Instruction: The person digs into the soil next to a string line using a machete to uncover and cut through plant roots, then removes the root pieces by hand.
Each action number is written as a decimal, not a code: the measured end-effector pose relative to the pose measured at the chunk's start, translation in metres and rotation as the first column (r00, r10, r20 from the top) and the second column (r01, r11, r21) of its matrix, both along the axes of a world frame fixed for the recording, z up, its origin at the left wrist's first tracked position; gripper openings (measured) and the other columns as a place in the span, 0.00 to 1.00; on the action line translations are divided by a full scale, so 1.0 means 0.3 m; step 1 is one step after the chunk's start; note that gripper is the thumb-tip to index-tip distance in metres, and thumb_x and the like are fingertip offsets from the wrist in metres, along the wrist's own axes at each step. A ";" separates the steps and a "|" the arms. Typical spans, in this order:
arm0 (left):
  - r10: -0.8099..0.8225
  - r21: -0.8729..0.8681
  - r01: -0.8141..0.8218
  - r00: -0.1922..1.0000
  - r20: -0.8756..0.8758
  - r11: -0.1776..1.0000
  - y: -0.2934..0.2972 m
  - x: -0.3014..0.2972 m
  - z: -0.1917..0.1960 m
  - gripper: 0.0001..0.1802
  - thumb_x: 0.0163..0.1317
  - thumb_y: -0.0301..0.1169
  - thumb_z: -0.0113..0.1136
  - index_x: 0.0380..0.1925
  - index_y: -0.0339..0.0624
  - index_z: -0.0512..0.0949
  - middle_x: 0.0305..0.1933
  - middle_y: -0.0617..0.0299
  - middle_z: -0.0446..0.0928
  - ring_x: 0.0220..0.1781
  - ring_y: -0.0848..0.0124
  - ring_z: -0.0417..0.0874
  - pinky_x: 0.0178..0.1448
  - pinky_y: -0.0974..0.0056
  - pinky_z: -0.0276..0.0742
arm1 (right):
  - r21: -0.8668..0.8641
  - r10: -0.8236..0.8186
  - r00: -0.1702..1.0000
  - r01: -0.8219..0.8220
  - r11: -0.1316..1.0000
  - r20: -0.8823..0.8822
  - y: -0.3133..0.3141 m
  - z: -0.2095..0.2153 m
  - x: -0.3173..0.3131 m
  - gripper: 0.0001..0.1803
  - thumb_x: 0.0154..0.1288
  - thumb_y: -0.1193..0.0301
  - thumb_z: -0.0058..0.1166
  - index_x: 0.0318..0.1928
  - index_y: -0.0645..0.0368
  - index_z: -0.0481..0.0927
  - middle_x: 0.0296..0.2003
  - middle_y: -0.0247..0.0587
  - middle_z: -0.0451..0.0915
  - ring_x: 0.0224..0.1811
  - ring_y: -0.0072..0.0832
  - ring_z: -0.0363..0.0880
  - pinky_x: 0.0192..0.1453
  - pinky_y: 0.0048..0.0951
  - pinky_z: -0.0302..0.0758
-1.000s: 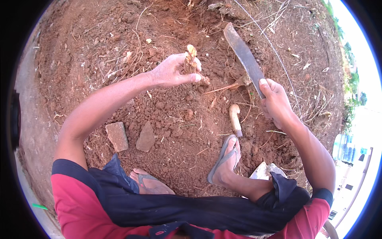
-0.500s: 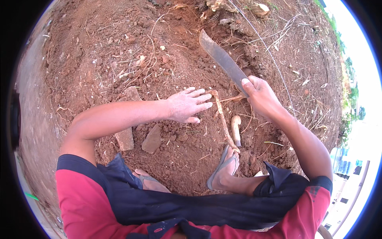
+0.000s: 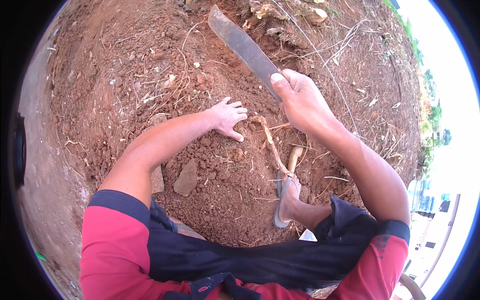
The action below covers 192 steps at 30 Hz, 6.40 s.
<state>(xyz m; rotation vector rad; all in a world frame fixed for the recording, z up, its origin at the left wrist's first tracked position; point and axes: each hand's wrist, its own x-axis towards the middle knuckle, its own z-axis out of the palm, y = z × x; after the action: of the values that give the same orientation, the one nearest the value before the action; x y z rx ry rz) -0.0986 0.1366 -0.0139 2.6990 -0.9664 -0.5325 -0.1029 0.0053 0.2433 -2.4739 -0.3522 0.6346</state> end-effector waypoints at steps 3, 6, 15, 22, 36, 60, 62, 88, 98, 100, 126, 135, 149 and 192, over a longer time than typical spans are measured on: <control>-0.097 -0.090 0.092 0.994 -0.045 0.992 0.003 -0.072 0.003 0.43 0.56 0.65 0.53 0.62 0.44 0.68 0.66 0.53 0.65 0.71 0.56 0.61 0.75 0.37 0.46 | -0.041 -0.024 0.999 0.026 0.999 0.037 0.012 -0.013 -0.013 0.18 0.77 0.57 0.39 0.39 0.59 0.73 0.22 0.29 0.68 0.26 0.18 0.67 0.34 0.28 0.68; -0.260 -0.129 0.257 0.966 -0.003 0.958 0.031 -0.157 0.030 0.36 0.56 0.64 0.55 0.48 0.42 0.78 0.64 0.53 0.66 0.66 0.54 0.69 0.66 0.42 0.61 | -0.160 0.078 0.972 -0.043 0.986 0.222 -0.035 -0.019 0.035 0.18 0.77 0.57 0.39 0.37 0.59 0.72 0.22 0.31 0.69 0.26 0.19 0.68 0.35 0.30 0.68; 0.276 -0.312 -0.214 0.946 0.170 0.925 0.208 -0.099 0.075 0.19 0.68 0.45 0.47 0.30 0.42 0.76 0.32 0.54 0.80 0.37 0.55 0.84 0.40 0.50 0.79 | 0.142 -0.062 0.428 -0.156 0.978 0.902 0.102 0.008 0.056 0.20 0.77 0.57 0.37 0.40 0.63 0.71 0.25 0.38 0.71 0.22 0.21 0.70 0.25 0.25 0.69; 0.823 -0.368 -0.736 0.503 0.263 0.567 0.475 0.097 0.103 0.21 0.73 0.44 0.37 0.44 0.43 0.77 0.46 0.53 0.81 0.48 0.55 0.84 0.52 0.50 0.80 | -0.651 0.087 0.980 0.051 0.758 0.179 -0.300 -0.800 -0.303 0.16 0.65 0.74 0.46 0.51 0.63 0.61 0.34 0.65 0.81 0.39 0.58 0.83 0.44 0.52 0.80; 0.732 -0.275 -0.688 0.560 0.388 0.672 0.439 0.027 0.055 0.20 0.75 0.43 0.35 0.45 0.43 0.73 0.47 0.53 0.77 0.48 0.55 0.83 0.52 0.50 0.80 | 0.428 -0.312 0.479 -0.154 0.890 0.821 0.025 -0.362 -0.161 0.14 0.74 0.65 0.41 0.44 0.65 0.61 0.24 0.49 0.74 0.20 0.35 0.77 0.21 0.33 0.73; 0.675 -0.197 -0.709 0.492 0.550 0.677 0.466 0.024 0.101 0.14 0.72 0.41 0.43 0.47 0.46 0.70 0.50 0.53 0.74 0.52 0.55 0.81 0.50 0.47 0.78 | -0.511 0.162 0.958 -0.020 0.859 0.237 -0.271 -0.759 -0.070 0.12 0.70 0.68 0.44 0.42 0.67 0.69 0.39 0.71 0.78 0.45 0.62 0.79 0.49 0.54 0.75; 0.697 -0.166 -0.739 0.501 0.512 0.653 0.514 0.024 0.056 0.15 0.72 0.41 0.42 0.48 0.46 0.70 0.52 0.52 0.74 0.54 0.54 0.79 0.53 0.46 0.76 | -0.462 0.048 0.963 0.083 0.883 0.266 -0.162 -0.628 -0.057 0.15 0.73 0.65 0.42 0.39 0.68 0.72 0.37 0.68 0.79 0.43 0.59 0.80 0.47 0.53 0.75; 0.721 -0.280 -0.692 0.496 0.485 0.665 0.564 0.059 -0.202 0.16 0.71 0.44 0.43 0.50 0.49 0.70 0.50 0.55 0.74 0.55 0.53 0.76 0.56 0.44 0.72 | 0.291 -0.375 0.810 0.264 0.920 0.450 -0.123 -0.575 -0.120 0.15 0.76 0.62 0.40 0.44 0.62 0.61 0.24 0.50 0.74 0.24 0.39 0.75 0.30 0.38 0.75; 0.719 -0.258 -0.703 0.501 0.482 0.663 0.547 0.043 -0.195 0.16 0.72 0.44 0.41 0.51 0.49 0.70 0.51 0.55 0.74 0.55 0.53 0.75 0.57 0.45 0.71 | -0.049 -0.267 0.848 0.324 0.945 0.457 -0.071 -0.414 -0.020 0.14 0.75 0.64 0.40 0.39 0.62 0.71 0.29 0.49 0.77 0.33 0.39 0.79 0.41 0.46 0.74; 0.707 -0.310 -0.667 0.476 0.522 0.678 0.555 0.063 -0.223 0.16 0.72 0.44 0.41 0.50 0.49 0.70 0.50 0.55 0.74 0.55 0.53 0.75 0.56 0.45 0.71 | 0.398 -0.367 0.784 0.167 0.902 0.501 -0.056 -0.284 0.039 0.16 0.76 0.61 0.40 0.36 0.62 0.67 0.24 0.39 0.74 0.20 0.20 0.73 0.20 0.23 0.72; 0.704 -0.304 -0.650 0.538 0.463 0.696 0.557 -0.029 -0.197 0.16 0.72 0.43 0.41 0.52 0.50 0.71 0.50 0.58 0.74 0.57 0.57 0.75 0.59 0.48 0.71 | -0.070 -0.137 0.699 0.259 0.963 0.702 -0.031 -0.358 -0.032 0.16 0.78 0.59 0.35 0.43 0.62 0.65 0.25 0.52 0.78 0.22 0.36 0.79 0.21 0.33 0.74; 0.724 -0.311 -0.669 0.517 0.457 0.675 0.528 -0.008 -0.184 0.16 0.73 0.43 0.40 0.52 0.50 0.71 0.51 0.56 0.73 0.57 0.57 0.75 0.59 0.47 0.70 | -0.628 0.100 0.981 0.026 0.777 0.165 -0.281 -0.769 -0.078 0.14 0.74 0.63 0.40 0.46 0.63 0.66 0.31 0.68 0.79 0.35 0.60 0.81 0.41 0.56 0.76; 0.792 -0.493 -0.625 0.412 0.450 0.605 0.560 -0.004 -0.228 0.16 0.72 0.44 0.42 0.51 0.51 0.73 0.51 0.60 0.75 0.55 0.56 0.76 0.56 0.47 0.70 | -0.725 0.114 0.993 -0.061 0.686 0.024 -0.384 -0.838 -0.181 0.19 0.73 0.65 0.41 0.55 0.68 0.61 0.33 0.71 0.79 0.32 0.59 0.82 0.36 0.51 0.80; 0.835 -0.529 -0.663 0.300 0.462 0.530 0.620 -0.082 -0.159 0.10 0.68 0.37 0.46 0.42 0.47 0.73 0.44 0.54 0.73 0.49 0.54 0.75 0.51 0.46 0.68 | 0.347 -0.193 0.579 -0.168 0.923 0.792 -0.004 -0.345 -0.069 0.17 0.76 0.57 0.40 0.41 0.60 0.63 0.22 0.35 0.69 0.18 0.17 0.67 0.17 0.20 0.68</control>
<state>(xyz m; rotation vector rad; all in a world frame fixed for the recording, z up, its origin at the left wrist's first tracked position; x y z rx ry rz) -0.1231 0.3226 -0.0616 2.6754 0.3048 0.7938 -0.1236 0.0042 0.1398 -2.1967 -0.7234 -0.6330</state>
